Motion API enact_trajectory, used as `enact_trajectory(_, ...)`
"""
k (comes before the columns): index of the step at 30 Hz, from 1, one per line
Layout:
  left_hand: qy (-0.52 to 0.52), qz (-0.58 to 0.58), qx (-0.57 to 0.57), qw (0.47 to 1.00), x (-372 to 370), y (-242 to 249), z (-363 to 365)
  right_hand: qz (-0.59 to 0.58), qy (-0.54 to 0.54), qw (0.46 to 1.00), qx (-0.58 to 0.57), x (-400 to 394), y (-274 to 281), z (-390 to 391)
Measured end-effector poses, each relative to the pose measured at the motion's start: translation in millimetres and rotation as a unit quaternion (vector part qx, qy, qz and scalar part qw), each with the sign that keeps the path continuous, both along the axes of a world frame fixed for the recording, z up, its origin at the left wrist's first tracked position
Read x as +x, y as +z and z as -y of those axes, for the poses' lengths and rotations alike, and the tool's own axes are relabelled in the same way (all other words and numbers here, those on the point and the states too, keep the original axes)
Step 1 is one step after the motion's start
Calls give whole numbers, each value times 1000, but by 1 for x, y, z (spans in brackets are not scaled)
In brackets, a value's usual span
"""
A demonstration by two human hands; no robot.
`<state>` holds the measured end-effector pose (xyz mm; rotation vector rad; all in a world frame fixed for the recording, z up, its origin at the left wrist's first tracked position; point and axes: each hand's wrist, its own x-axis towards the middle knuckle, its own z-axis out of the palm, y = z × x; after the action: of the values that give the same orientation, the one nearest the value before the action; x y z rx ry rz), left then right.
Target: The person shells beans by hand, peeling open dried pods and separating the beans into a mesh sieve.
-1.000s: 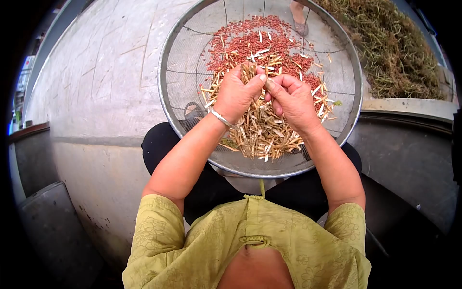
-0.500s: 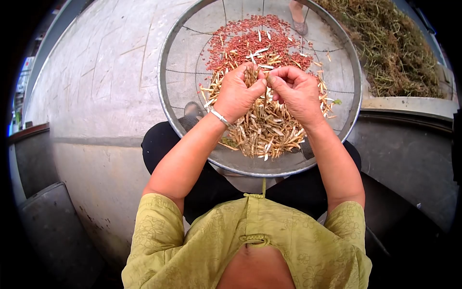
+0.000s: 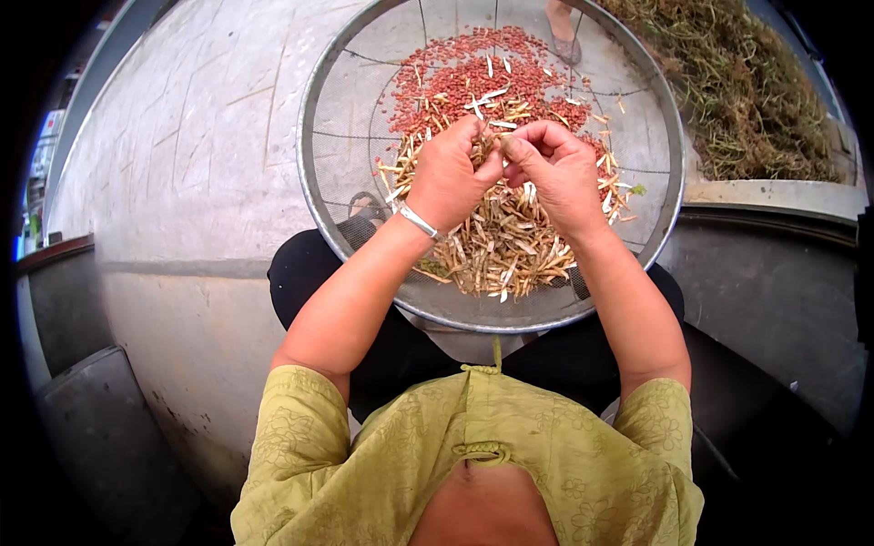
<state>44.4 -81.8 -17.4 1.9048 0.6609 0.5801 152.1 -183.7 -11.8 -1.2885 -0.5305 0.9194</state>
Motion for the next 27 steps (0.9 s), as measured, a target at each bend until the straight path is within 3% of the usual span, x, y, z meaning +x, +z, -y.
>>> enact_trajectory(1, -16, 1, 67, 998, -1, 1, 0, 23, 1, 1000, 6, 2, -3, 0)
enact_trajectory(3, -23, -24, 41, 999, -2, 0, 0, 44, -9, 999, 4, 6, -4, 0)
enact_trajectory(5, -65, 56, -197, 977, -1, -9, -7, 20, 8, 1000, 12, 15, -2, 1)
enact_trajectory(12, -100, 45, -425, 898, -7, 3, -8, -106, 57, 993, 13, 18, 0, 2)
enact_trajectory(19, -106, 81, -425, 895, -6, -1, -6, -72, 76, 994, 8, 15, 1, -2)
enact_trajectory(21, -57, 83, -336, 936, -3, 0, -4, -50, 58, 997, -10, 12, 4, -2)
enact_trajectory(27, -50, 42, -236, 970, -3, -2, -3, 21, 20, 999, -13, 4, 10, -1)
